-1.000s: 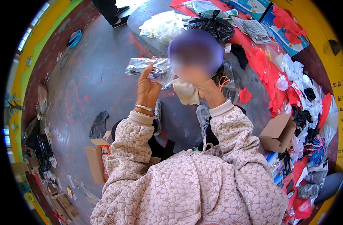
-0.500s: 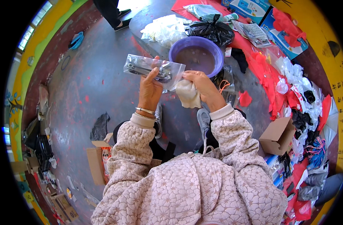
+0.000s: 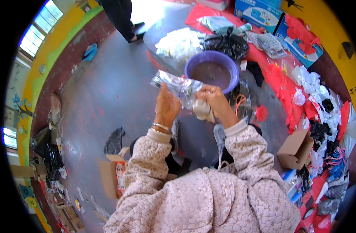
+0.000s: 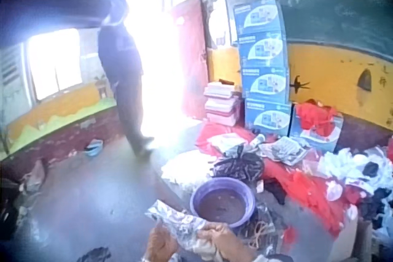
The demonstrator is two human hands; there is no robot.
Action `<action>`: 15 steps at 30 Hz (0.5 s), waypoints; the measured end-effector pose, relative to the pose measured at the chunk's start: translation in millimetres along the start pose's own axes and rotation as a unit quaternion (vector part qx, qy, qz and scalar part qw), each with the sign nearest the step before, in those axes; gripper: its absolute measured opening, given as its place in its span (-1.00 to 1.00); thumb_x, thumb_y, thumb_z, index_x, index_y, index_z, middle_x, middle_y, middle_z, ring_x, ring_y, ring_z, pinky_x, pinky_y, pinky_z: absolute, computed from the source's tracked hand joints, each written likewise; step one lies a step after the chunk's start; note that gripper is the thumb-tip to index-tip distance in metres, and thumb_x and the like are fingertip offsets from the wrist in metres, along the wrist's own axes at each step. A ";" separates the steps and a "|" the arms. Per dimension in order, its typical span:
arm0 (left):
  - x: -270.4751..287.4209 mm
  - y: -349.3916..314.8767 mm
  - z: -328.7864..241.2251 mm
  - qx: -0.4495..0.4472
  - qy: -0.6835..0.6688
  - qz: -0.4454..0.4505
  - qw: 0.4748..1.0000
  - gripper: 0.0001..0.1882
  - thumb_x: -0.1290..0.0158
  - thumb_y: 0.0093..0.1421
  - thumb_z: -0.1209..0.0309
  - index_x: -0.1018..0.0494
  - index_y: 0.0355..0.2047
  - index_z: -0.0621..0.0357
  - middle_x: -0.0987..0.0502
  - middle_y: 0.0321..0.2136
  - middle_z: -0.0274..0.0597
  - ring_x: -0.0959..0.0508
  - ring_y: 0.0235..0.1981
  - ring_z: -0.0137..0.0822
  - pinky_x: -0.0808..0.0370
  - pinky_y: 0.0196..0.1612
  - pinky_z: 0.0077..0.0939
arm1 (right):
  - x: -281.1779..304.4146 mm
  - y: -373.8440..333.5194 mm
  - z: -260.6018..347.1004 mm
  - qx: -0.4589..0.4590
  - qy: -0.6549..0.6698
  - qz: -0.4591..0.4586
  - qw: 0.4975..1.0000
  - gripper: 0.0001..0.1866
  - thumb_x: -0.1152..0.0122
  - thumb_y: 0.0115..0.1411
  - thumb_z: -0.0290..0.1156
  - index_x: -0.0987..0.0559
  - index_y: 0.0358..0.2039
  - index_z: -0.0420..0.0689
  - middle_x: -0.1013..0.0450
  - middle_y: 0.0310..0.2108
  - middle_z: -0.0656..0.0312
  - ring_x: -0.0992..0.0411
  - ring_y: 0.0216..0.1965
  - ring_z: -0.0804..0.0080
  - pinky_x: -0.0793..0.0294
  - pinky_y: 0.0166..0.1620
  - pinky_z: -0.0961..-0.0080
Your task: The person wipes a pair of red sunglasses with a white cloth, places them in a clear plastic bag, and sets the bag aside. Then, the person picks up a pair of black sunglasses from a plastic bag, wipes them with the cloth, and places them back into the bag.
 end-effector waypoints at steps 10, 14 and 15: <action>-120.8 28.1 -182.3 -0.234 0.415 -0.022 0.879 -0.58 0.11 0.19 0.16 -0.23 0.03 0.00 -0.33 -0.06 -0.16 -0.33 -0.01 -0.23 -0.23 0.03 -0.05 | 16.1 3.0 53.7 0.081 0.167 -0.043 0.982 -0.97 -0.13 0.05 -0.55 -0.51 -0.49 -0.23 -0.46 -0.51 0.24 -0.46 -0.49 0.50 -0.46 -0.40 0.57; -104.7 7.4 -138.3 -0.226 0.427 0.015 0.875 -0.60 0.20 0.25 0.21 -0.21 0.07 0.03 -0.24 0.11 -0.20 -0.18 0.16 -0.27 -0.18 0.08 -0.07 | 47.7 3.4 44.6 0.081 0.183 -0.068 0.977 -0.93 -0.13 0.04 -0.53 -0.50 -0.43 -0.25 -0.45 -0.48 0.21 -0.45 -0.46 0.46 -0.46 -0.38 0.56; -57.9 4.5 -102.8 -0.151 0.350 -0.090 0.920 -0.50 0.22 0.25 0.14 -0.15 0.12 0.13 -0.25 0.10 -0.12 -0.23 0.13 -0.24 -0.19 0.06 -0.06 | 49.4 3.4 45.5 0.083 0.194 -0.053 0.976 -0.93 -0.14 0.05 -0.53 -0.51 -0.41 -0.23 -0.46 -0.47 0.22 -0.46 -0.44 0.46 -0.47 -0.34 0.54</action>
Point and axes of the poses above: each hand's wrist, its own y-axis towards the middle knuckle, its own x-axis out of the back of the hand, z = x × y, the point moved 10 cm from there along y, towards the middle knuckle
